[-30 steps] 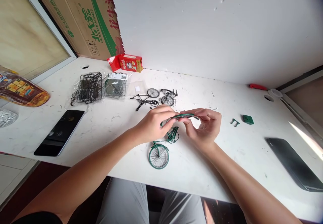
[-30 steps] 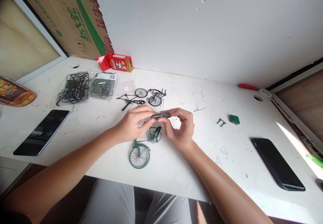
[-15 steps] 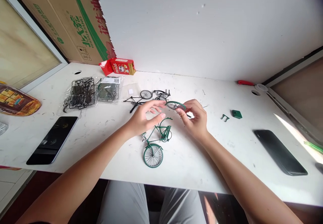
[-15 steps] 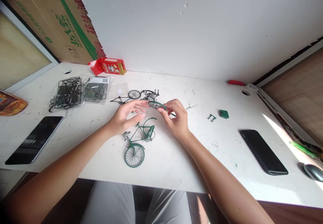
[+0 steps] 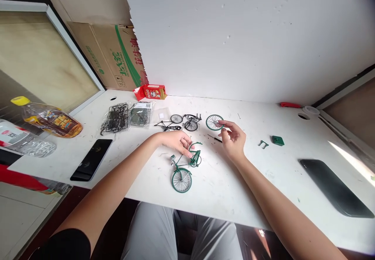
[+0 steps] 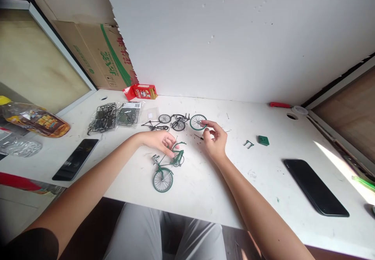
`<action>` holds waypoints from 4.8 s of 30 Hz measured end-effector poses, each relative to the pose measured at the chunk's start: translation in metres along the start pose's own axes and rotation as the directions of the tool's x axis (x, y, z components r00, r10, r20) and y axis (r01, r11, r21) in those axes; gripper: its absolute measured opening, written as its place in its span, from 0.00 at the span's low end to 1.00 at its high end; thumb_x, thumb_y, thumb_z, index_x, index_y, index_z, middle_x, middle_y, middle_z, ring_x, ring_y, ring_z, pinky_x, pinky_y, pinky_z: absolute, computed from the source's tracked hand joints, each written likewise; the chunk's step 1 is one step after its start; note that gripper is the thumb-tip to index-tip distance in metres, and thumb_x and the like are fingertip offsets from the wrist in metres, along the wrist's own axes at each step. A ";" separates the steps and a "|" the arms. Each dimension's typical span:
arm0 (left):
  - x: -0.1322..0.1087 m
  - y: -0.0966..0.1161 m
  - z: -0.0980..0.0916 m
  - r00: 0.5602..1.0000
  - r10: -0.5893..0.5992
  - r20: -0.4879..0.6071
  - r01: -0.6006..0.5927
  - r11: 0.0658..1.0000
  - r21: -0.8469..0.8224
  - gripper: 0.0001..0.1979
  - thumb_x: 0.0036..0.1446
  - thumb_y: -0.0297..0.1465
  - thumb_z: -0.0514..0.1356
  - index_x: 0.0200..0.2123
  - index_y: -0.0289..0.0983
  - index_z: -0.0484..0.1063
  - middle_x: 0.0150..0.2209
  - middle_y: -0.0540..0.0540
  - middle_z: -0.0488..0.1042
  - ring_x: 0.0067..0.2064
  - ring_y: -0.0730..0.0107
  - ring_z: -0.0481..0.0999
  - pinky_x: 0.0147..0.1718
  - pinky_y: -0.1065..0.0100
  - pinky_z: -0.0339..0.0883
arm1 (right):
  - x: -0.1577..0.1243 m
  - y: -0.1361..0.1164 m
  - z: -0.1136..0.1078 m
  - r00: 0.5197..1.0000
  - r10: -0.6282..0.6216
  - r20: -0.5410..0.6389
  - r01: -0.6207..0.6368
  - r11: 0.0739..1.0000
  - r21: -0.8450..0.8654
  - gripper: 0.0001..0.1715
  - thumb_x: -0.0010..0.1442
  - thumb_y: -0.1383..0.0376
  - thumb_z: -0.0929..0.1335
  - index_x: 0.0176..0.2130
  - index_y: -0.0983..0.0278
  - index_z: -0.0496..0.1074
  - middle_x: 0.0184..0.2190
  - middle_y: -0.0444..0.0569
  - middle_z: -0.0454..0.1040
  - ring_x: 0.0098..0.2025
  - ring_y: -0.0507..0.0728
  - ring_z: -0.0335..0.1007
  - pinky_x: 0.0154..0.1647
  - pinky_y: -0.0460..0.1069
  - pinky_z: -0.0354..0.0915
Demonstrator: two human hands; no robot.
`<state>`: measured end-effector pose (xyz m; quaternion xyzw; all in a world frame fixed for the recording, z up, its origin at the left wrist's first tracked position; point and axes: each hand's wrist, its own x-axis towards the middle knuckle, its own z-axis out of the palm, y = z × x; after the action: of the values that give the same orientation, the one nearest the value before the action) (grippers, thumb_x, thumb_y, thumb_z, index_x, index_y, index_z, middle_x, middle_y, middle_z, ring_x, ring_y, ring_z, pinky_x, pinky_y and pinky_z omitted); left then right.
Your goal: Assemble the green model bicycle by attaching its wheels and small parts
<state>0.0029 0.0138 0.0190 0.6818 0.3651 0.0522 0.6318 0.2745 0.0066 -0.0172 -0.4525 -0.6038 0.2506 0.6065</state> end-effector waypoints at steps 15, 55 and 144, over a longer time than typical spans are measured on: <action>0.010 -0.001 -0.015 0.962 0.162 -0.222 -0.206 0.959 -0.195 0.23 0.52 0.42 0.76 0.46 0.33 0.82 0.40 0.41 0.85 0.41 0.63 0.85 0.44 0.66 0.75 | -0.002 -0.016 0.009 0.993 -0.053 -0.104 0.067 0.988 0.139 0.20 0.66 0.55 0.75 0.54 0.58 0.71 0.37 0.47 0.79 0.38 0.57 0.80 0.36 0.53 0.80; 0.015 -0.001 0.015 0.906 0.025 -0.423 -0.268 0.807 -0.526 0.25 0.53 0.39 0.77 0.49 0.33 0.78 0.48 0.36 0.83 0.41 0.62 0.85 0.45 0.61 0.78 | -0.012 -0.017 0.018 0.911 0.324 0.255 -0.389 0.881 0.268 0.26 0.57 0.48 0.78 0.47 0.59 0.73 0.26 0.40 0.78 0.20 0.51 0.70 0.20 0.47 0.69; 0.012 0.011 0.038 0.663 0.435 -0.610 -0.558 0.829 -0.016 0.17 0.57 0.41 0.74 0.42 0.35 0.81 0.45 0.40 0.80 0.50 0.56 0.79 0.51 0.59 0.72 | -0.021 -0.044 0.012 0.894 -0.346 0.285 0.409 0.890 -0.202 0.15 0.64 0.60 0.76 0.51 0.52 0.80 0.40 0.49 0.79 0.48 0.62 0.74 0.48 0.60 0.71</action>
<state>0.0372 -0.0098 0.0169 0.6380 0.3321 0.4658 0.5154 0.2491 -0.0282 0.0080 -0.3665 -0.7771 0.1000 0.5018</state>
